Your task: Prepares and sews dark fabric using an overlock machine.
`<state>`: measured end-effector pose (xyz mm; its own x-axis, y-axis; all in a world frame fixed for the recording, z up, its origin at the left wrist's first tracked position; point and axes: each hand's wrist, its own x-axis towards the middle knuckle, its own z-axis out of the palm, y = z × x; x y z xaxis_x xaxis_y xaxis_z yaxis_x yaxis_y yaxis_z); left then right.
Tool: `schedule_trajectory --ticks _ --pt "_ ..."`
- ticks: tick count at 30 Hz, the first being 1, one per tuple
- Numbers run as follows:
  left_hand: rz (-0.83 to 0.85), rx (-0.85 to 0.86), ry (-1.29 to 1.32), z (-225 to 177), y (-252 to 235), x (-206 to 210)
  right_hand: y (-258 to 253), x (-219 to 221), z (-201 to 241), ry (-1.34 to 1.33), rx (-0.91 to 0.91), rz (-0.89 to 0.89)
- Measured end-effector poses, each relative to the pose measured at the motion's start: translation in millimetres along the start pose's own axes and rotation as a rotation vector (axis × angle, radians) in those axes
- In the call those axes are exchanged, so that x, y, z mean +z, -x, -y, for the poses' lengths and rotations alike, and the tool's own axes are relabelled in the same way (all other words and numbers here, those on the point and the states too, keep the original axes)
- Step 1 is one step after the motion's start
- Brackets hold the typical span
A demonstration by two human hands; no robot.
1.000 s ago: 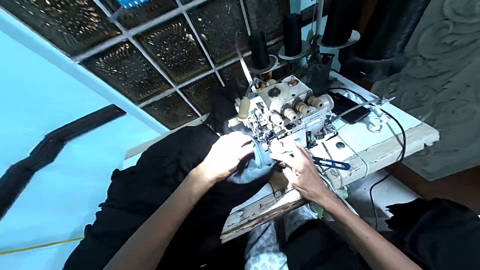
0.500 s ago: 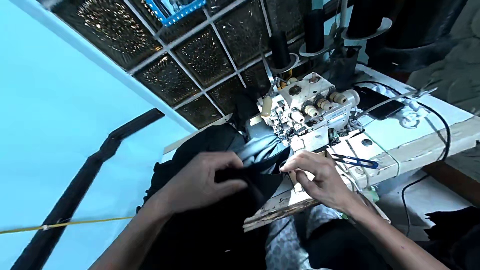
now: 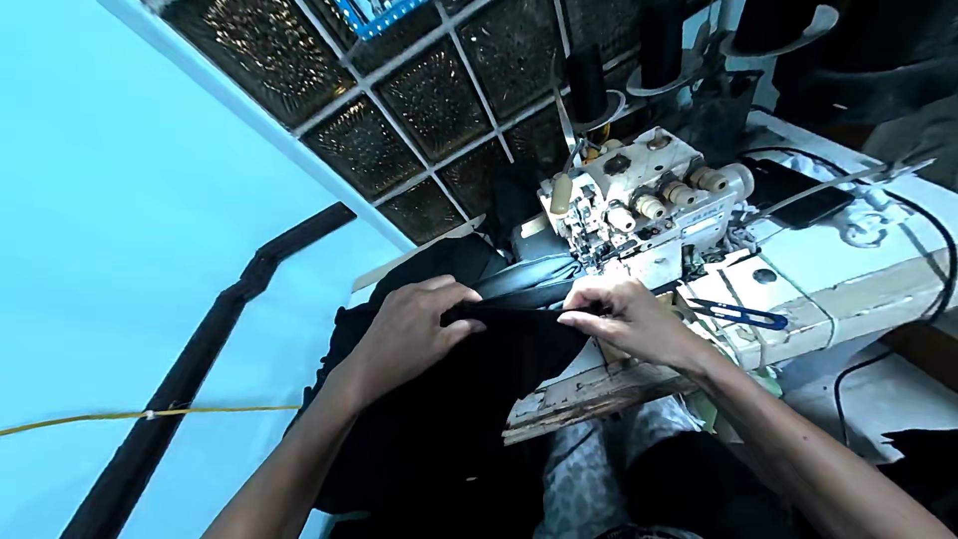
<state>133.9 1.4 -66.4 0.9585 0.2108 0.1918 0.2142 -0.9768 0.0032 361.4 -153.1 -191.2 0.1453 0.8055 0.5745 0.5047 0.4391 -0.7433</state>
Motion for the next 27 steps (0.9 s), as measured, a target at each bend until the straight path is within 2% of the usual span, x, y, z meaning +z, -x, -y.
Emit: schedule_trajectory --ticks 4,8,11,16,22,27 --pt "0.056 0.052 0.055 -11 7 -6 4 -17 -25 0.135 -0.042 0.050" --pt "0.231 0.231 0.212 -44 25 -19 7 -26 -35 0.208 -0.065 0.098" --pt "0.264 0.344 0.235 -70 39 -20 3 -27 -40 0.249 -0.097 0.081" --pt "0.315 0.273 0.302 -75 46 -28 -5 -24 -49 0.140 -0.182 0.090" --pt "0.282 0.210 0.404 -57 45 -31 -14 -15 -30 -0.200 -0.177 0.180" --pt "0.161 0.142 0.421 -37 46 -26 -21 -13 -21 -0.170 -0.182 0.247"
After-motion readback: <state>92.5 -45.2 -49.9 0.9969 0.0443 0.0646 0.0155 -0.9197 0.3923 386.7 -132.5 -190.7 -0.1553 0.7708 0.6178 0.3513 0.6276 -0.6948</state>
